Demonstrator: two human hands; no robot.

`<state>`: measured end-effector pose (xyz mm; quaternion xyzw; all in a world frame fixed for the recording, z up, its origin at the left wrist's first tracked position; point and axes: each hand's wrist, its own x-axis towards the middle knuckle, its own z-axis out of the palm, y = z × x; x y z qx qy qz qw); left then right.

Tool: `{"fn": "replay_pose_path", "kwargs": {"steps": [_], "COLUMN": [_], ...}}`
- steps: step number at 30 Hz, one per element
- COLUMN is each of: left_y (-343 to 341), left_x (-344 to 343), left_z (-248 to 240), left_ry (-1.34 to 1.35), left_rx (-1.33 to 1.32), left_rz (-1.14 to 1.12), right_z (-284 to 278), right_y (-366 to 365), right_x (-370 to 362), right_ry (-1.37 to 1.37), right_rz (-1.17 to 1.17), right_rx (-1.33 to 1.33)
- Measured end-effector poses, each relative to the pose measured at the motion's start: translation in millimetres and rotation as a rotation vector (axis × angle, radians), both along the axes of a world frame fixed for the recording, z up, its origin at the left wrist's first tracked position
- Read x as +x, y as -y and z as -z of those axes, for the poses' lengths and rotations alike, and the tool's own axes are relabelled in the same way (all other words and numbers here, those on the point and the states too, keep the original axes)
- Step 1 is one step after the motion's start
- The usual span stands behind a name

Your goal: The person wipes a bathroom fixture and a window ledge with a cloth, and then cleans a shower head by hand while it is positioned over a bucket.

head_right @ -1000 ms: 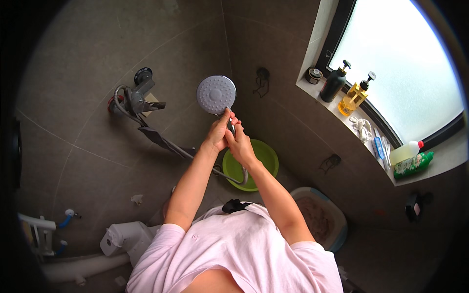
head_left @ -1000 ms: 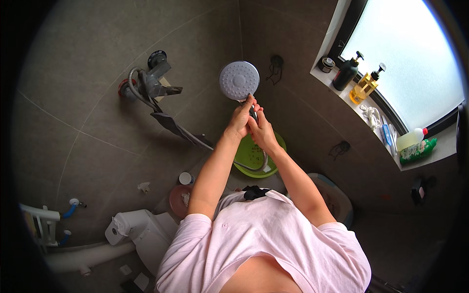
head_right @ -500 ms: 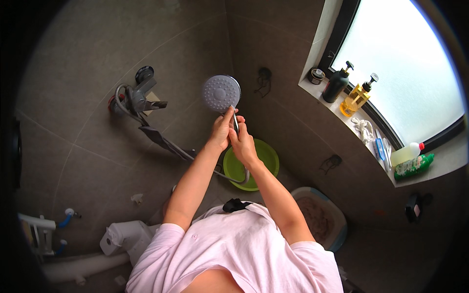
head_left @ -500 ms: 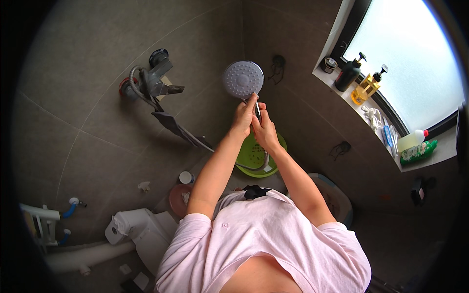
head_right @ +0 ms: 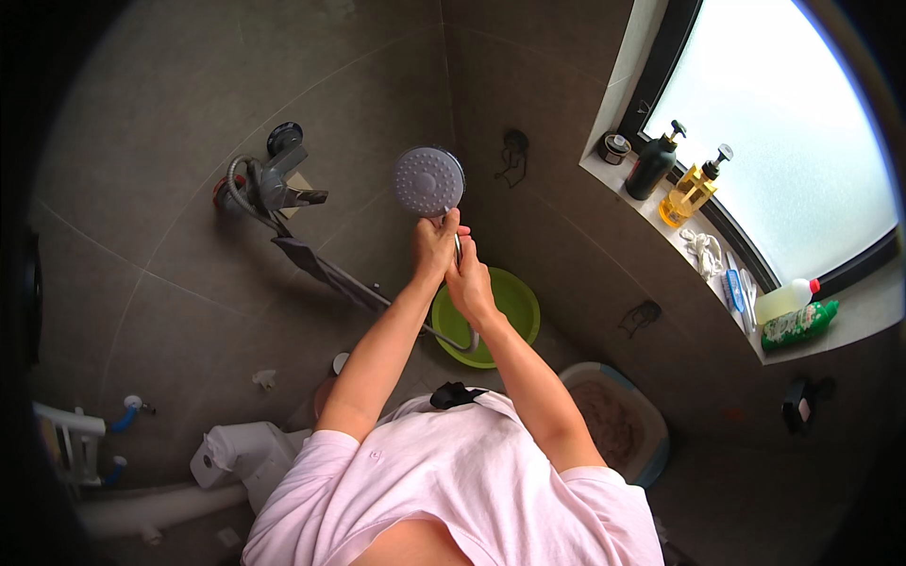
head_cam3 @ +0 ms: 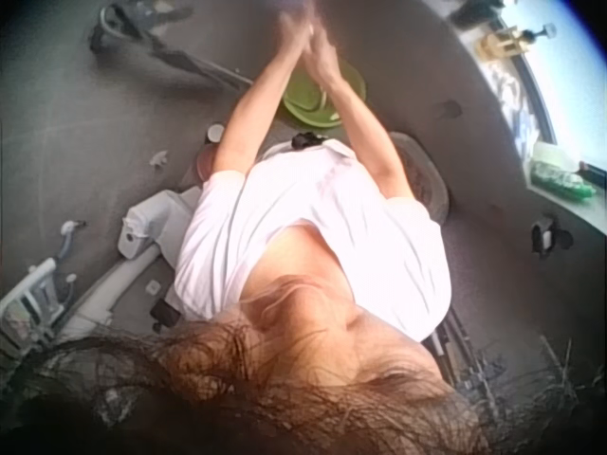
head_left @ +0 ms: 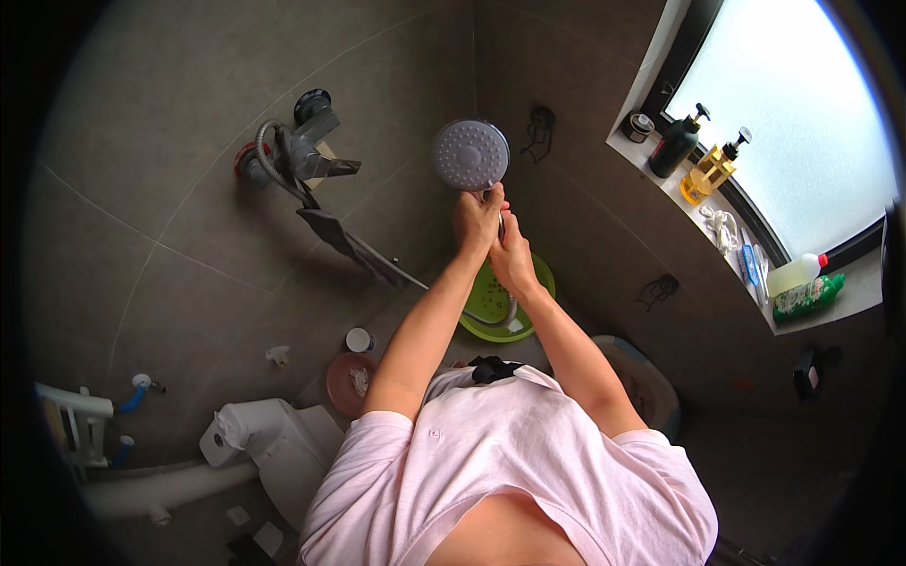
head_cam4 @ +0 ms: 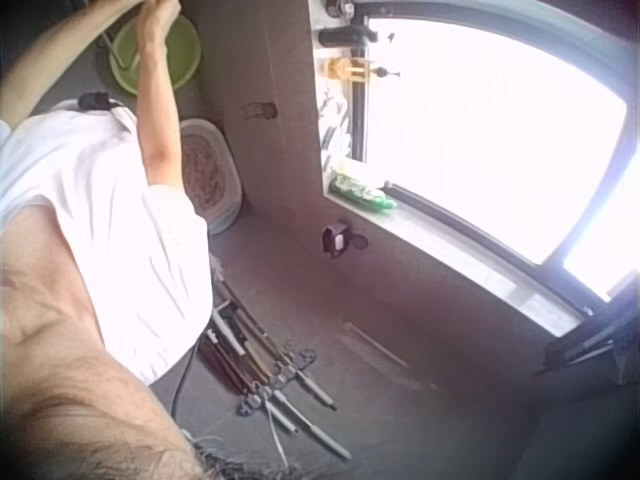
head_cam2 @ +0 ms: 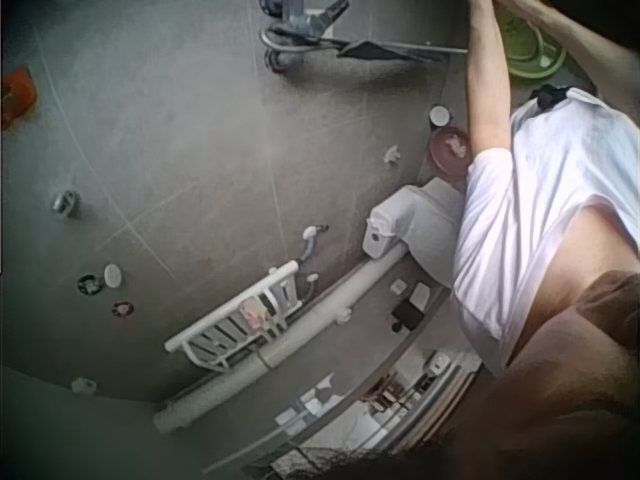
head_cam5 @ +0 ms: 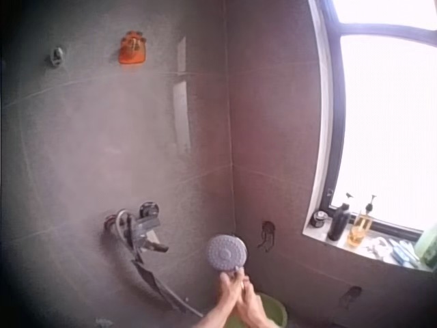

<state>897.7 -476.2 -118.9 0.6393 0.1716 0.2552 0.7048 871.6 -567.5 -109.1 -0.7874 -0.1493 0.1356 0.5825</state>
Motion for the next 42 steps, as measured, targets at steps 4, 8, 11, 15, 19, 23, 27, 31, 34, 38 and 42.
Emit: {"fn": "replay_pose_path", "kwargs": {"steps": [4,8,11,15,19,23,27,31,34,38,42], "left_y": [-2.6,-8.6,-14.7,-21.5,-21.3,-32.3,-35.1,-35.2,-35.4,-33.7,-32.0], "left_x": [-3.3,-4.4,-6.7,-12.9,-19.1,-17.5,-19.0,-19.5,-19.4,-22.2,-20.3], "left_z": [-1.8,0.6,-3.6,-10.5,-20.2,-15.3,-24.0,-26.8,-25.1,-24.6,-6.6], "left_ry": [-0.145,-0.224,-0.231,-0.135,-0.156,-0.171,-0.194,-0.224,-0.162,-0.167,-0.007], "left_rx": [0.255,0.535,0.536,0.694,0.639,0.663,0.678,0.691,0.673,0.63,-0.06], "left_rz": [-0.01,-0.076,-0.004,0.039,0.125,0.169,0.228,0.234,0.18,0.241,0.557], "right_z": [1.8,3.6,-3.1,-12.3,-4.4,-4.8,-10.1,-12.1,-8.8,-9.2,-9.3], "right_y": [7.6,16.7,22.0,28.7,31.0,33.7,36.3,35.5,32.6,31.6,30.2], "right_x": [3.7,10.5,11.7,13.0,15.3,16.5,18.7,19.4,18.3,14.6,11.3], "right_ry": [-0.008,-0.134,-0.21,-0.253,-0.243,-0.257,-0.225,-0.196,-0.196,-0.226,-0.244], "right_rz": [-0.031,-0.071,-0.096,-0.099,-0.101,-0.087,-0.088,-0.097,-0.089,-0.082,-0.086], "right_rx": [0.067,0.166,0.243,0.269,0.295,0.303,0.271,0.239,0.24,0.289,0.299]}}
